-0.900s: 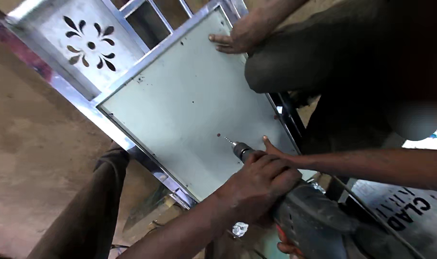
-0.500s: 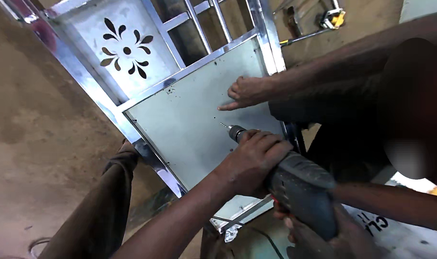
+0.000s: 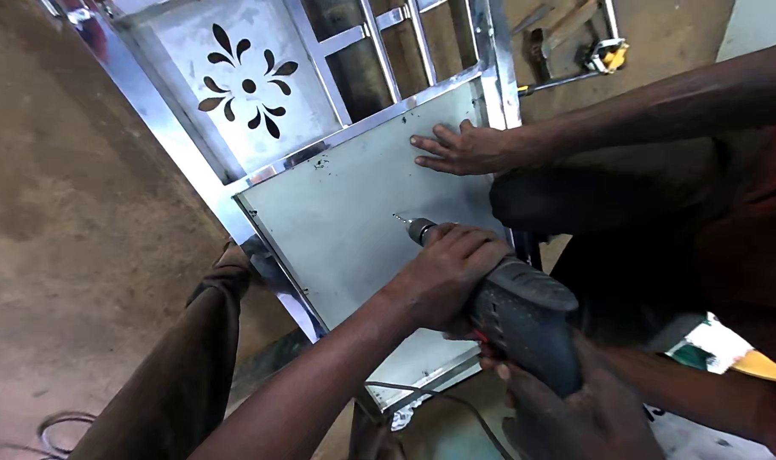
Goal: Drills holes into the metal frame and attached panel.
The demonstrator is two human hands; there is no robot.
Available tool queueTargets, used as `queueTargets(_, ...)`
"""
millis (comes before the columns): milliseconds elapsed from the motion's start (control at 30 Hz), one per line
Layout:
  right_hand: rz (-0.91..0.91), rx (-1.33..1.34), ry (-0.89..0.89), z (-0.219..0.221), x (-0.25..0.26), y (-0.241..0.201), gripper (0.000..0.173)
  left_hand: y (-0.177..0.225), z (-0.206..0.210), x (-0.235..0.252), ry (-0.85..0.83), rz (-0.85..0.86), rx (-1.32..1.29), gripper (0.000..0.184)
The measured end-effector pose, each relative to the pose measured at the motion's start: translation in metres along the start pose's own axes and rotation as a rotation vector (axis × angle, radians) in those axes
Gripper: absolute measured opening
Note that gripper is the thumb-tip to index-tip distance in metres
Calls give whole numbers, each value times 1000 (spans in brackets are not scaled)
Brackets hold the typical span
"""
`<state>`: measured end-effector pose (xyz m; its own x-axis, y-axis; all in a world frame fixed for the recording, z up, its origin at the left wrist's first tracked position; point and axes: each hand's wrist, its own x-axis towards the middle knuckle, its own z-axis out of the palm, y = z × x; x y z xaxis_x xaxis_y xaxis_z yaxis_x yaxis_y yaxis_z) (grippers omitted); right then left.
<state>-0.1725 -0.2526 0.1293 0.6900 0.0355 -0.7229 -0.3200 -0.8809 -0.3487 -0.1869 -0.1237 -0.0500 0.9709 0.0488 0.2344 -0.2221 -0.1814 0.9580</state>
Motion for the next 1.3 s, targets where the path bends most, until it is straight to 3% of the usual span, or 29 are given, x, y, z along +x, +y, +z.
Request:
queueTargets(467,-6,-46,-8,0,10,-7,66,-8,0,1,29,-14,-5,89)
queueTargets(800,81,-145,-18,2,12,-23,74,-12,-2,0,80,-13,-24,88)
queueTargets(1000,22,-165,-29,2,14,-25,72,-16,-3,-2,84,-11,-27,86)
queueTargets(1300,72,-193,-19,5,12,-32,78,-17,-3,-3,122,-5,-57,84)
